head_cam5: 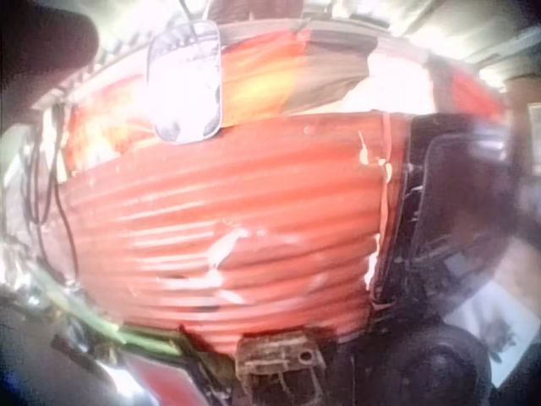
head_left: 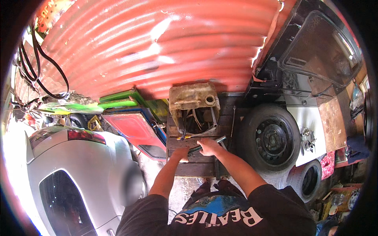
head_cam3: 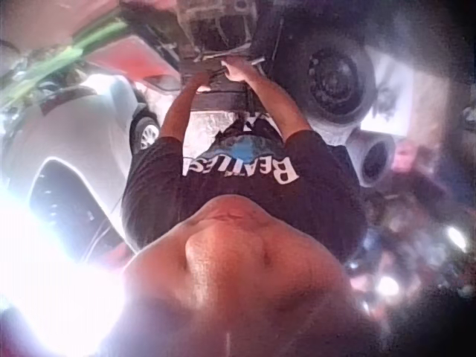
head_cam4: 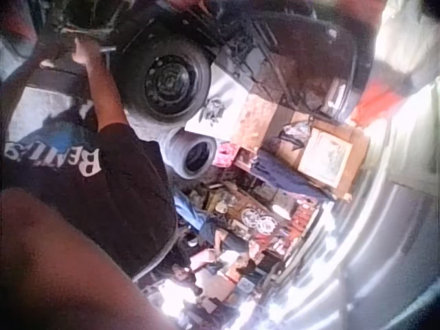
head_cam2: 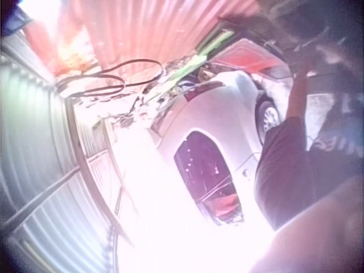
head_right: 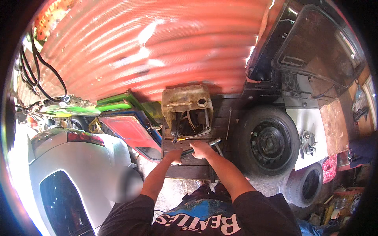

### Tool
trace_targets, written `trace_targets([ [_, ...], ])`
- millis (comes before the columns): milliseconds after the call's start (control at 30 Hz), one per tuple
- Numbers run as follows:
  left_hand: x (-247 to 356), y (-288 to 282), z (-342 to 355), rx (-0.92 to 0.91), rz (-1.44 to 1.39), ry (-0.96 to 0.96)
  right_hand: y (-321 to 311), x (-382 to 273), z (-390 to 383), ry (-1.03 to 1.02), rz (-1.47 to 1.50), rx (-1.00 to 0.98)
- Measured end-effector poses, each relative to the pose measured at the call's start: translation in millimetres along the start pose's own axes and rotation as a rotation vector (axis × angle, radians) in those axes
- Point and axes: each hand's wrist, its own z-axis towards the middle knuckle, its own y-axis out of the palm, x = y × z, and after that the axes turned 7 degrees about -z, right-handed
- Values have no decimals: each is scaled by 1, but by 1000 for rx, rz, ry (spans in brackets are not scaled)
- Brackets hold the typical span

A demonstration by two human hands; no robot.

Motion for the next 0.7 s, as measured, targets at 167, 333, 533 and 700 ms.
trace_targets([
  [167, 8, -23, -39, -31, 111, 161, 23, -9, 2, -21, 31, -218],
  [333, 38, -47, -62, -137, 101, 180, 21, -23, -1, 142, 364, -578],
  [533, 82, -48, -59, -56, 176, 273, 33, -5, -57, 134, 411, -244],
  [700, 117, -37, -76, 665, 160, 475, 39, 12, -96, 297, 639, -77],
])
